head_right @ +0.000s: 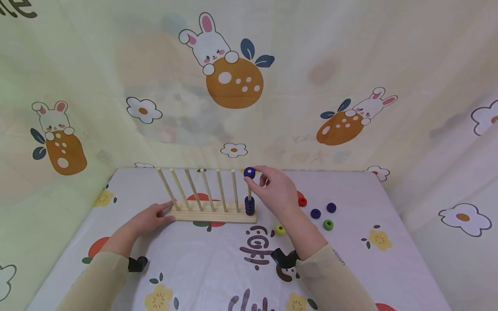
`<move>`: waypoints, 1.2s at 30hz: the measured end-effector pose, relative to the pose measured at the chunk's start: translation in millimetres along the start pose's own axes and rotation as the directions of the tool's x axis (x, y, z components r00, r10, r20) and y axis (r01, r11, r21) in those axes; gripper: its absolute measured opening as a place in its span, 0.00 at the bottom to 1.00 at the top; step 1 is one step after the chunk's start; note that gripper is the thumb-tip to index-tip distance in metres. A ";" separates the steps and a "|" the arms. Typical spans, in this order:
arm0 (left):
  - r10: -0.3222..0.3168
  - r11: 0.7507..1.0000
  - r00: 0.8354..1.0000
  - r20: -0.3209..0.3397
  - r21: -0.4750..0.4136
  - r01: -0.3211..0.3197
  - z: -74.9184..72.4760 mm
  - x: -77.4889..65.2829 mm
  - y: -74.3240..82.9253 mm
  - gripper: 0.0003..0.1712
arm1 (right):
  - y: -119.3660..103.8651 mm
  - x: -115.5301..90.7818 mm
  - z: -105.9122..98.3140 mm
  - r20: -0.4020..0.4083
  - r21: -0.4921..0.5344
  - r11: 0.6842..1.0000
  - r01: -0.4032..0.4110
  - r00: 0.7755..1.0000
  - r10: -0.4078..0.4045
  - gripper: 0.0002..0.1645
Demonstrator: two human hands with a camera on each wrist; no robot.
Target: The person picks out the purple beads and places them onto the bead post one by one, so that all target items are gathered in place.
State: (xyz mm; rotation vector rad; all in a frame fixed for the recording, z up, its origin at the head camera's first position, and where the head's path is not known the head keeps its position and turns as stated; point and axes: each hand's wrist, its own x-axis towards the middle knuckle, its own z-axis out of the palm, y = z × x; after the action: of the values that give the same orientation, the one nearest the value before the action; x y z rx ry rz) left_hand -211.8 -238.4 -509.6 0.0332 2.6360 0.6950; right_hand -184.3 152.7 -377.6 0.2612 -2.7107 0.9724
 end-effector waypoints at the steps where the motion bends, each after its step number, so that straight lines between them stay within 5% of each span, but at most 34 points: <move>1: 0.001 1.000 1.000 0.000 0.000 -0.001 -0.2 0.1 -0.3 0.45 | 0.1 0.0 0.1 0.000 -0.003 1.000 -0.001 1.000 0.001 0.27; 36: -0.013 1.000 1.000 0.001 -0.006 0.013 0.5 0.3 -0.2 0.45 | 13.1 -4.4 0.0 0.008 -0.028 1.000 -0.008 1.000 0.009 0.24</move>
State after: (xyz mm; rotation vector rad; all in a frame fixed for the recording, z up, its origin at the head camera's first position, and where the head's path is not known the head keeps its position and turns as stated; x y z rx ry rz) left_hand -211.9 -238.3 -510.2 0.0147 2.6307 0.6980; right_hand -183.4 163.1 -386.7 0.2492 -2.7332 0.9367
